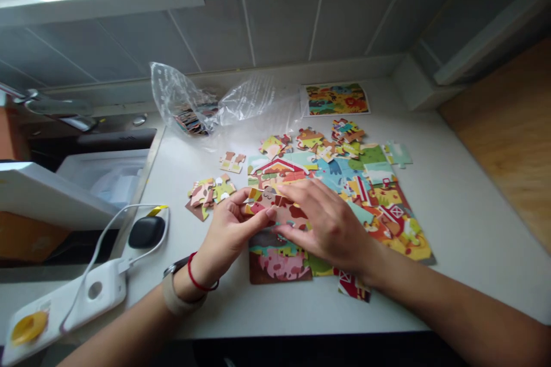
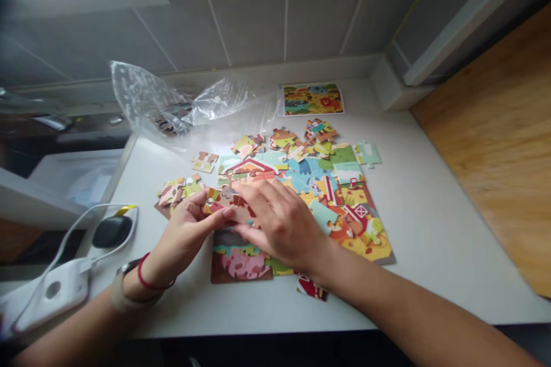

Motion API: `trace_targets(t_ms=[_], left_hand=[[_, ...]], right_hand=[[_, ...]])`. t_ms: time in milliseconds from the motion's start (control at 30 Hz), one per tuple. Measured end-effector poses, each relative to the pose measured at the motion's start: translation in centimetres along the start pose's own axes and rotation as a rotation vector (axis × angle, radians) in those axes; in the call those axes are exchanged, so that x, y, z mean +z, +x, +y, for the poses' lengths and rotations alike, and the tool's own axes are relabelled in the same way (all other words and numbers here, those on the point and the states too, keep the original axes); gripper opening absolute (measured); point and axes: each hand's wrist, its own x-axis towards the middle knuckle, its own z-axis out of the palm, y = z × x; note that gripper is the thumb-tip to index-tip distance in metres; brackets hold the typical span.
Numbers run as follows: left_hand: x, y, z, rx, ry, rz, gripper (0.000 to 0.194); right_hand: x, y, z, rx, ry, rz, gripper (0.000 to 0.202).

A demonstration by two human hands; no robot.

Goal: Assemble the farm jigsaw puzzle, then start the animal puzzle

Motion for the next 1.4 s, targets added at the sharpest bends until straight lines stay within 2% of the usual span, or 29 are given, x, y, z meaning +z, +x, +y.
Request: trace_targets(t_ms=[133, 300, 667, 1033, 1133, 1200, 1333, 1400], left_hand=[[0.2, -0.1, -0.2, 0.007, 0.006, -0.007, 0.039], [0.3, -0.2, -0.4, 0.025, 0.03, -0.008, 0.039], [0.4, 0.1, -0.3, 0.025, 0.021, -0.002, 0.044], [0.0, 0.6, -0.5, 0.002, 0.051, -0.013, 0.051], [-0.3, 0.8, -0.2, 0.003, 0.057, -0.015, 0.053], [-0.3, 0.7, 0.1, 0.044, 0.095, -0.028, 0.055], [-0.6, 0.3, 0.6, 0.288, 0.338, -0.012, 0.04], [-0.8, 0.2, 0.5, 0.447, 0.555, -0.013, 0.027]], right_hand=[[0.5, -0.1, -0.4, -0.026, -0.116, 0.006, 0.034], [0.5, -0.1, -0.6, -0.067, -0.174, 0.038, 0.033], [0.6, -0.2, -0.2, -0.033, -0.104, 0.075, 0.039], [0.7, -0.2, 0.2, -0.002, -0.093, 0.031, 0.037], [-0.8, 0.3, 1.3, 0.02, -0.012, -0.025, 0.039], [-3.0, 0.9, 2.5, 0.075, 0.053, -0.035, 0.041], [-8.6, 1.5, 5.0, 0.441, 0.14, 0.168, 0.053], [-10.7, 0.9, 6.1, 0.54, 0.186, 0.234, 0.06]])
